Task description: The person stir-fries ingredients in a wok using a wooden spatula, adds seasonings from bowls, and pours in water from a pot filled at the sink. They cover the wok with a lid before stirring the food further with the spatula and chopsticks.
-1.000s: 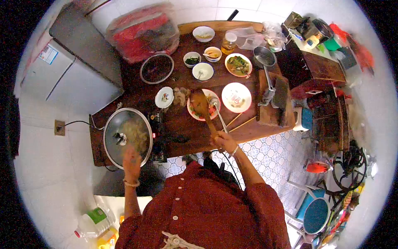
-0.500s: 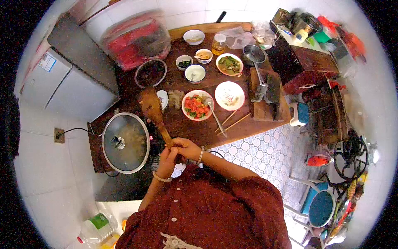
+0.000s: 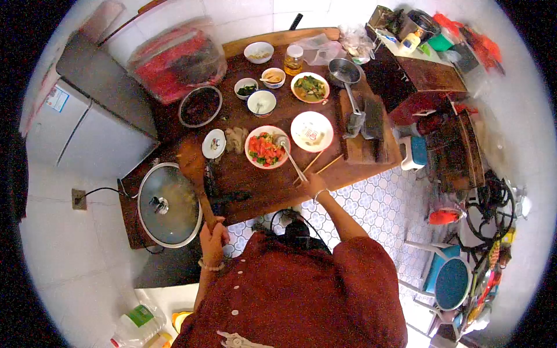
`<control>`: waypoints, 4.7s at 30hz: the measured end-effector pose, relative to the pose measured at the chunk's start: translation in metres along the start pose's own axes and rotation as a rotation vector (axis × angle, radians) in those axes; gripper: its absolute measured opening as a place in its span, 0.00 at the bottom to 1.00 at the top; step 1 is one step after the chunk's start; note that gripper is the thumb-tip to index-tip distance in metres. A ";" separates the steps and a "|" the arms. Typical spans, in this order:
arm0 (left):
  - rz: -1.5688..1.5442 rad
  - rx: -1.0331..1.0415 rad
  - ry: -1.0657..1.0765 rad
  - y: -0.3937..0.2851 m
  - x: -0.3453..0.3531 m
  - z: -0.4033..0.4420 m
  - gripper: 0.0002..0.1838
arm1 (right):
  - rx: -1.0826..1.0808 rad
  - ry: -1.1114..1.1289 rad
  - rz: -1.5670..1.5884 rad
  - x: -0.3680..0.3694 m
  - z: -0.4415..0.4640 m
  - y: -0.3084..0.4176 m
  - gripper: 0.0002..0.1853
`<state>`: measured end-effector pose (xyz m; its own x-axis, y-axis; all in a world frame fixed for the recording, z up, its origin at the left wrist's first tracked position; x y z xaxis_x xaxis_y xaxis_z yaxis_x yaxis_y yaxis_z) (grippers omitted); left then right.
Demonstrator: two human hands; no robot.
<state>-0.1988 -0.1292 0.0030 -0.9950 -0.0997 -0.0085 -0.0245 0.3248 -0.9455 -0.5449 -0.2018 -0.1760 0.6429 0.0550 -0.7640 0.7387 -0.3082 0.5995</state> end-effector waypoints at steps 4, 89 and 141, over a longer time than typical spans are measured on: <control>-0.017 0.005 -0.100 -0.004 0.008 -0.012 0.07 | 0.025 0.014 -0.122 0.019 0.020 -0.017 0.18; 0.122 -0.001 -0.678 0.020 0.136 -0.061 0.09 | -0.283 0.032 0.181 -0.058 0.176 -0.048 0.13; 0.009 0.001 -0.879 0.027 0.110 -0.111 0.10 | 0.040 1.100 0.457 0.105 0.096 0.051 0.22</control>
<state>-0.3194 -0.0269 0.0126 -0.5598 -0.7855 -0.2638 -0.0163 0.3287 -0.9443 -0.4587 -0.3026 -0.2485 0.6876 0.7115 0.1451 0.4017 -0.5391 0.7403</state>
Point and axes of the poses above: each hand's wrist, its own z-axis towards the middle knuckle, its own x-axis out of the palm, y = z × x, the point moved 3 cm from there along z, towards the middle knuckle, and after that the axes turned 5 degrees about -y, right-handed, at the moved point
